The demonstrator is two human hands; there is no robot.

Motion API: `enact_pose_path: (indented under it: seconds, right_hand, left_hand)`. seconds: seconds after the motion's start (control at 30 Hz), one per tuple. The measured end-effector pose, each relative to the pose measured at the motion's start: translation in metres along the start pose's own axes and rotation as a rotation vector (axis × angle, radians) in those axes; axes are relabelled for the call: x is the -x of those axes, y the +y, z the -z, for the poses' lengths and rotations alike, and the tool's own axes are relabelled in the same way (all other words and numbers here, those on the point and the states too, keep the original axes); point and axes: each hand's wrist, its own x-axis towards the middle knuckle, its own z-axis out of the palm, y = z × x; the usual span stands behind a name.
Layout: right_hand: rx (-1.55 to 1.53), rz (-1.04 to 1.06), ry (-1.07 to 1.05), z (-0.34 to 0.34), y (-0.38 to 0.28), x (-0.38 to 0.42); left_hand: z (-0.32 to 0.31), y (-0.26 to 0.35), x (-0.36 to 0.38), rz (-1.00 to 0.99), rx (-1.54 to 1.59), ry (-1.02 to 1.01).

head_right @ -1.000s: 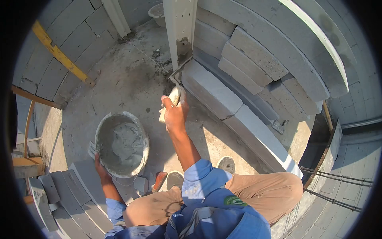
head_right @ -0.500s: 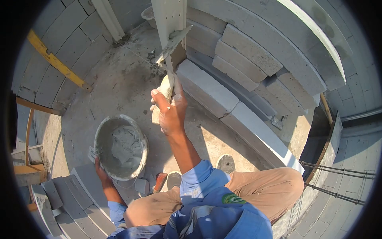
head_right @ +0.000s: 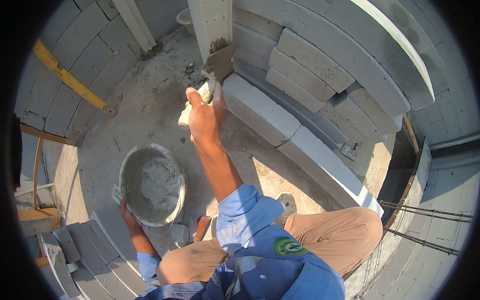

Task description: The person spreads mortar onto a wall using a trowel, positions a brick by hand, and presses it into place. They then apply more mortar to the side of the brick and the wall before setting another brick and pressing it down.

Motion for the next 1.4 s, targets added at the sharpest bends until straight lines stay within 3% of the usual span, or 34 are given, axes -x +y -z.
enact_pose_path:
  seconds: [0.33,0.47,0.6,0.67,0.7,0.9,1.0,1.03,1.1,1.17,1.23,1.4]
  right_hand:
    - [0.014,0.21,-0.111,-0.023,-0.045,-0.02]
    - [0.006,0.17,-0.198,0.0,-0.052,0.012]
    - [0.092,-0.055,-0.278,0.052,-0.052,0.066]
    - [0.077,-0.227,-0.376,0.089,-0.047,0.092]
    - [0.136,-0.311,-0.425,0.097,-0.048,0.104]
    - [0.595,-0.964,-0.975,0.102,-0.04,0.104]
    - [0.564,-1.014,-0.977,0.112,0.001,0.118]
    - [0.626,-0.917,-1.016,0.112,0.019,0.121]
    - [0.658,-1.096,-0.968,0.101,0.03,0.115]
    - [0.611,-1.064,-0.965,0.104,0.051,0.12]
    - [0.563,-1.037,-0.969,0.101,0.052,0.12]
    - [0.25,-1.211,-0.934,0.122,0.039,0.12]
  left_hand:
    - [0.006,-0.002,-0.003,-0.032,-0.001,-0.005]
    - [0.008,-0.002,-0.002,-0.006,0.002,0.017]
    - [0.013,-0.007,-0.003,-0.085,-0.072,-0.021]
    - [-0.007,-0.009,0.005,-0.117,-0.058,0.133]
    - [-0.026,-0.003,0.014,-0.108,-0.046,0.106]
    - [-0.093,0.006,0.035,-0.173,-0.148,-0.023]
    - [-0.117,0.008,0.036,-0.189,-0.253,-0.079]
    - [-0.124,0.009,0.038,-0.191,-0.303,-0.118]
    - [-0.129,0.005,0.036,-0.171,-0.319,-0.166]
    - [-0.133,0.005,0.036,-0.161,-0.343,-0.207]
    - [-0.138,0.008,0.038,-0.194,-0.443,-0.227]
    - [-0.138,0.007,0.038,-0.127,-0.361,-0.2]
